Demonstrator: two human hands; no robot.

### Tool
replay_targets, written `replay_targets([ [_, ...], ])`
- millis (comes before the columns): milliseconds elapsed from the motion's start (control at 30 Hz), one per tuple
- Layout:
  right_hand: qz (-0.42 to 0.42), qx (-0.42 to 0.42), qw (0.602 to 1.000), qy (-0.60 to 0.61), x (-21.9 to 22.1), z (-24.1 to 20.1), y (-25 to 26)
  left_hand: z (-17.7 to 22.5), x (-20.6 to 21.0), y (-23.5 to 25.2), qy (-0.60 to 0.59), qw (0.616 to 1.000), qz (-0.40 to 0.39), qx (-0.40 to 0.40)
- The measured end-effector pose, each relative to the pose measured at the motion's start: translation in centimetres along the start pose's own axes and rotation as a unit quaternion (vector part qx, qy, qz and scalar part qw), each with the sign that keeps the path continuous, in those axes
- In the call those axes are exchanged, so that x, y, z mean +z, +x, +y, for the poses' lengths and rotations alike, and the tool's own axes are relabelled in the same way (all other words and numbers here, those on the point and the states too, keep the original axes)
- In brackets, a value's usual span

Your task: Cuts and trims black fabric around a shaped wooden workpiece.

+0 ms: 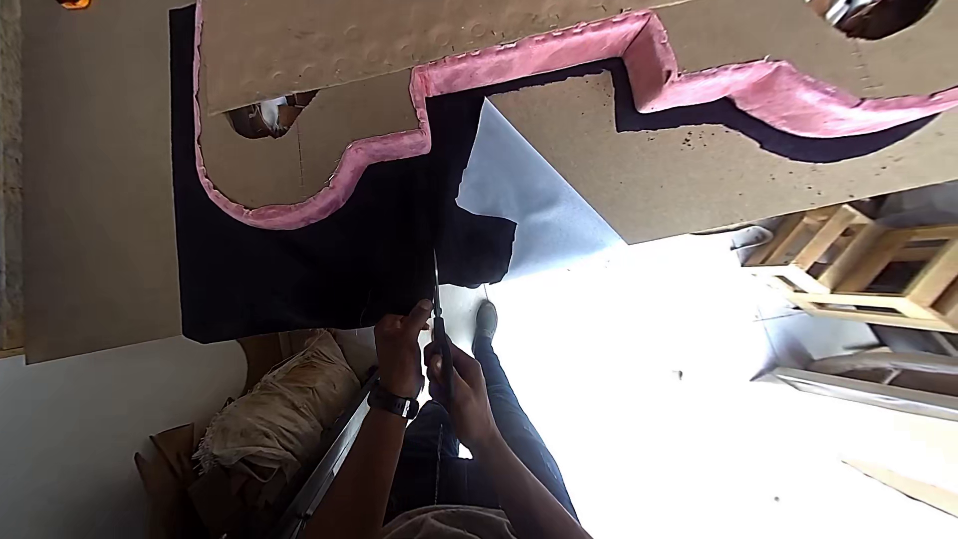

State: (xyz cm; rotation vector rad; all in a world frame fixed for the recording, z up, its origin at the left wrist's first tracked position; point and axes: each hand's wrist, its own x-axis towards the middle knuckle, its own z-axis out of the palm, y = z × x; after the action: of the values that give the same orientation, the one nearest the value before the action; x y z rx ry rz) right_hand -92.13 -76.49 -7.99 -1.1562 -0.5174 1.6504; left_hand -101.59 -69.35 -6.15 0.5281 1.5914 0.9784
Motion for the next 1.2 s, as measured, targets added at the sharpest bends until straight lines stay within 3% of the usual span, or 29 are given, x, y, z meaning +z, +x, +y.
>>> replay_targets([
  [167,0.051,-0.041,0.997,0.033,1.6,0.3,0.8,0.2,-0.3,0.7,-0.04,0.997,-0.066,-0.002],
  [233,0.068,-0.058,0.995,0.04,2.0,0.3,0.5,0.3,-0.4,1.3,-0.068,0.986,-0.151,-0.026],
  [333,0.082,-0.061,0.994,0.037,1.9,0.0,0.1,0.4,-0.5,2.9,-0.125,0.907,-0.385,-0.119],
  [433,0.069,-0.06,0.995,0.024,1.1,-0.9,0.3,0.3,0.8,4.6,-0.207,0.847,-0.473,-0.126],
  [533,0.063,-0.052,0.997,-0.003,0.4,-2.0,0.6,1.1,2.7,4.4,-0.231,0.887,-0.392,-0.078],
  [633,0.072,-0.032,0.996,-0.047,0.1,-2.9,1.0,1.0,2.4,3.1,-0.16,0.927,-0.33,-0.082],
  [867,0.082,0.009,0.993,-0.087,-0.5,-4.3,3.8,-1.7,1.4,2.8,-0.142,0.932,-0.333,-0.02],
  [1067,0.072,0.032,0.99,-0.119,-0.8,-6.3,6.0,-2.3,1.3,3.3,-0.101,0.957,-0.272,0.028],
  [1200,0.087,0.034,0.984,-0.154,-0.9,-7.8,6.8,-2.4,1.3,3.3,-0.083,0.971,-0.222,0.015],
])
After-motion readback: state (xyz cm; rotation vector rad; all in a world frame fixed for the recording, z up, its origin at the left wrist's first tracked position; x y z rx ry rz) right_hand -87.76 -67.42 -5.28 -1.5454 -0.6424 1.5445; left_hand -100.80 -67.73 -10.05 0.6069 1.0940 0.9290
